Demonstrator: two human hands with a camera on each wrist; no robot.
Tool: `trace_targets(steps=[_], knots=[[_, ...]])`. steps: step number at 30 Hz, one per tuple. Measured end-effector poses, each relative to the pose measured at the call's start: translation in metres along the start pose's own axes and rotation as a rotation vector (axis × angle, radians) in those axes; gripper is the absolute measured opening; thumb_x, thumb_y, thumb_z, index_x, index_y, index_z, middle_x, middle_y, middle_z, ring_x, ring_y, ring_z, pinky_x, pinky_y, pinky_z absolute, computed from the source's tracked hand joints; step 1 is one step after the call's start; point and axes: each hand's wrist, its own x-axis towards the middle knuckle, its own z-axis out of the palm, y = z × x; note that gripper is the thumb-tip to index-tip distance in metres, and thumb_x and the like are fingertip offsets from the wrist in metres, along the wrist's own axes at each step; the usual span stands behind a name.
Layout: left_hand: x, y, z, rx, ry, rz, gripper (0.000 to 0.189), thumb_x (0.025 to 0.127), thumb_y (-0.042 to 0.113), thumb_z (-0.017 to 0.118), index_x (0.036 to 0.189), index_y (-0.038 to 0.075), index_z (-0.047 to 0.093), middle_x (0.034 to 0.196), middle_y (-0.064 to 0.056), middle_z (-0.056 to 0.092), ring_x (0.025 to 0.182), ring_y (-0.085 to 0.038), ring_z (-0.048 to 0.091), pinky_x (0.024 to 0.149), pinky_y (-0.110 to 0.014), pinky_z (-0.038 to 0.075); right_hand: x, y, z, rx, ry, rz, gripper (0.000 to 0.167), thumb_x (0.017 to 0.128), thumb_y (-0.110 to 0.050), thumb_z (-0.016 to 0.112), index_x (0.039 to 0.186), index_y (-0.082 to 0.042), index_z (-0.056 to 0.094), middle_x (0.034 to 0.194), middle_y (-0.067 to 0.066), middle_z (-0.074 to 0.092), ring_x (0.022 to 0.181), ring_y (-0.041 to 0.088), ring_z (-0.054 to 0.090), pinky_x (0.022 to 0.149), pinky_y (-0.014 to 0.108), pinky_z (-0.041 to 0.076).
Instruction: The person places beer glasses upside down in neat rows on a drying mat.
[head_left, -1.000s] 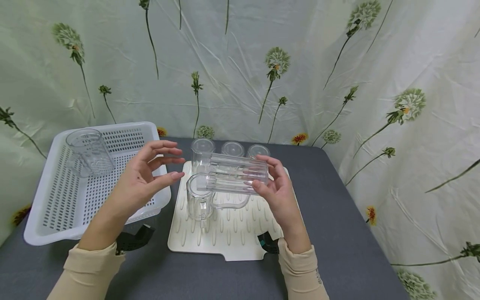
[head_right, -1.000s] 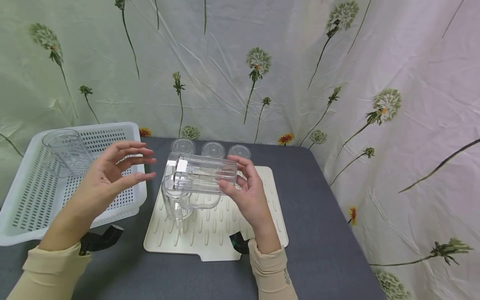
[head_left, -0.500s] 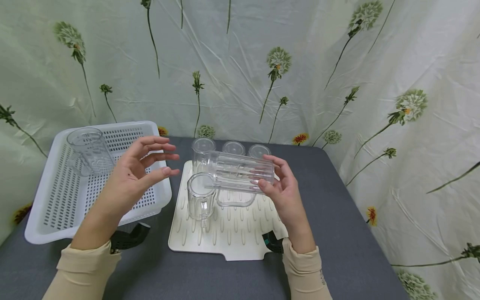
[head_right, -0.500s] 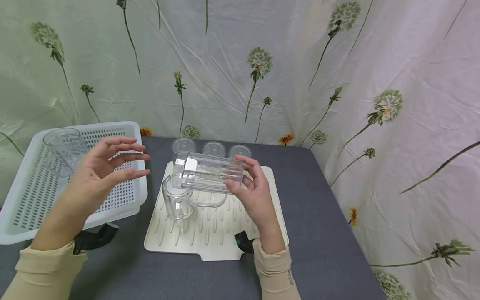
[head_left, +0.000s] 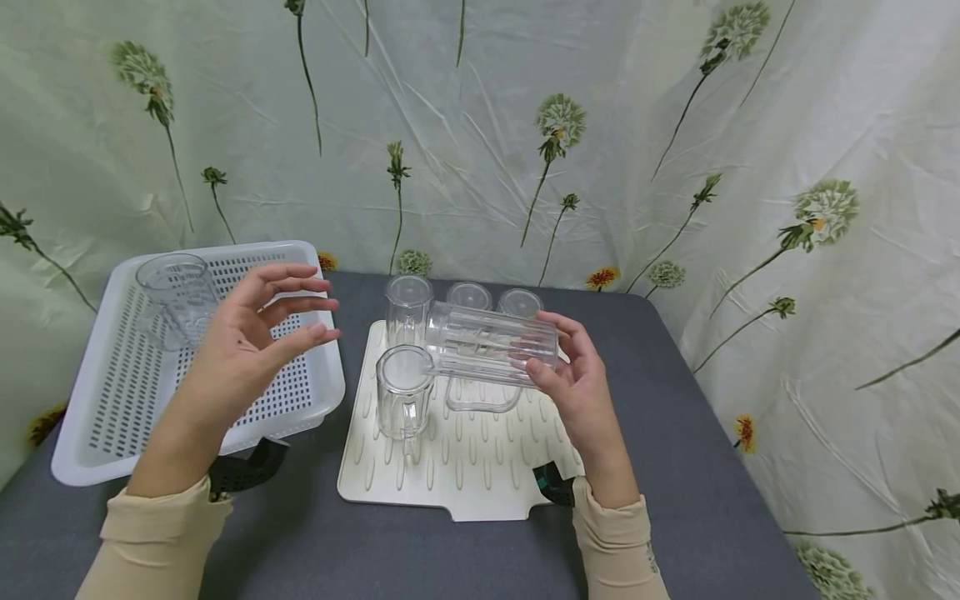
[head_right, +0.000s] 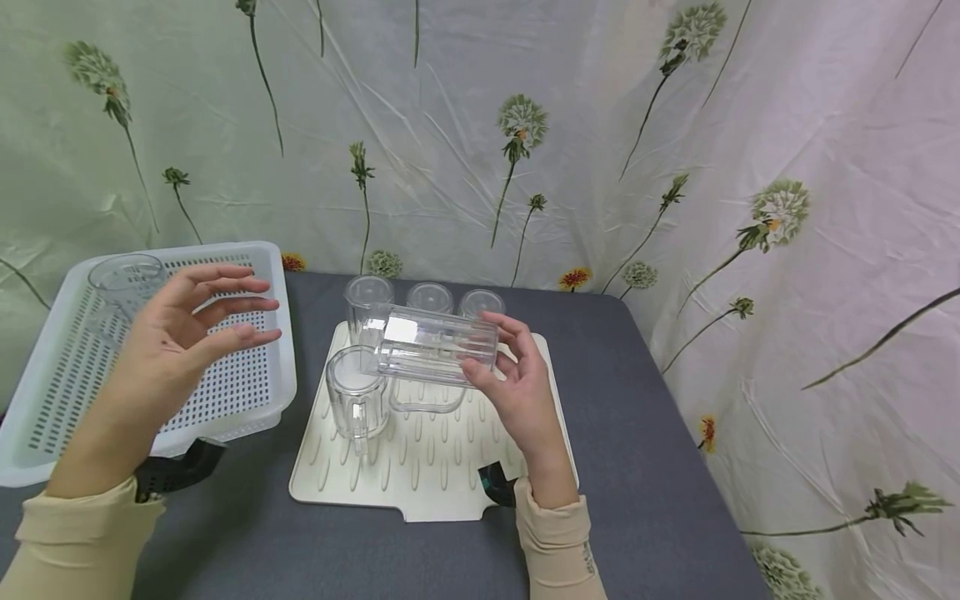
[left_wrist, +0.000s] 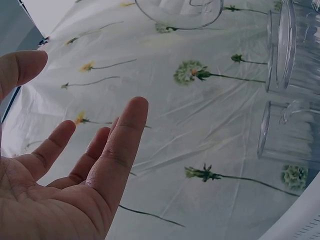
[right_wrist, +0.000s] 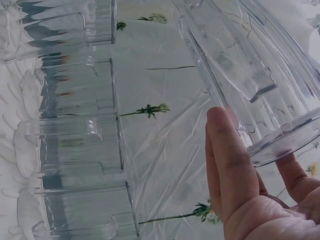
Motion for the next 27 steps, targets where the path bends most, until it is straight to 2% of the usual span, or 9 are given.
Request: trace_targets(steps=[6, 21, 27], knots=[[0.000, 0.000, -0.005, 0.000, 0.024, -0.014, 0.056, 0.098, -0.013, 0.066, 0.147, 0.011, 0.054, 0.141, -0.008, 0.058, 0.125, -0.018, 0.064, 0.090, -0.025, 0.065, 0.000, 0.002, -0.004, -0.014, 0.009, -0.007, 0.062, 0.100, 0.000, 0.064, 0.157, -0.011, 0.043, 0.140, 0.006, 0.056, 0.117, 0.013, 0.073, 0.095, 0.028, 0.064], [-0.002, 0.004, -0.012, 0.005, 0.088, -0.042, 0.054, 0.099, -0.007, 0.069, 0.148, 0.009, 0.054, 0.139, -0.010, 0.058, 0.123, -0.020, 0.066, 0.088, -0.027, 0.066, -0.003, 0.006, -0.010, -0.053, 0.038, 0.033, 0.065, 0.099, 0.002, 0.066, 0.158, -0.007, 0.041, 0.138, 0.005, 0.055, 0.116, 0.011, 0.072, 0.093, 0.026, 0.063], [-0.001, 0.002, -0.016, -0.043, 0.091, -0.022, 0.054, 0.098, -0.011, 0.067, 0.148, 0.006, 0.054, 0.136, -0.010, 0.059, 0.121, -0.019, 0.068, 0.087, -0.030, 0.066, -0.004, 0.007, -0.013, -0.086, 0.047, 0.038, 0.066, 0.098, 0.002, 0.068, 0.158, -0.006, 0.041, 0.138, 0.007, 0.054, 0.116, 0.012, 0.071, 0.093, 0.025, 0.064]])
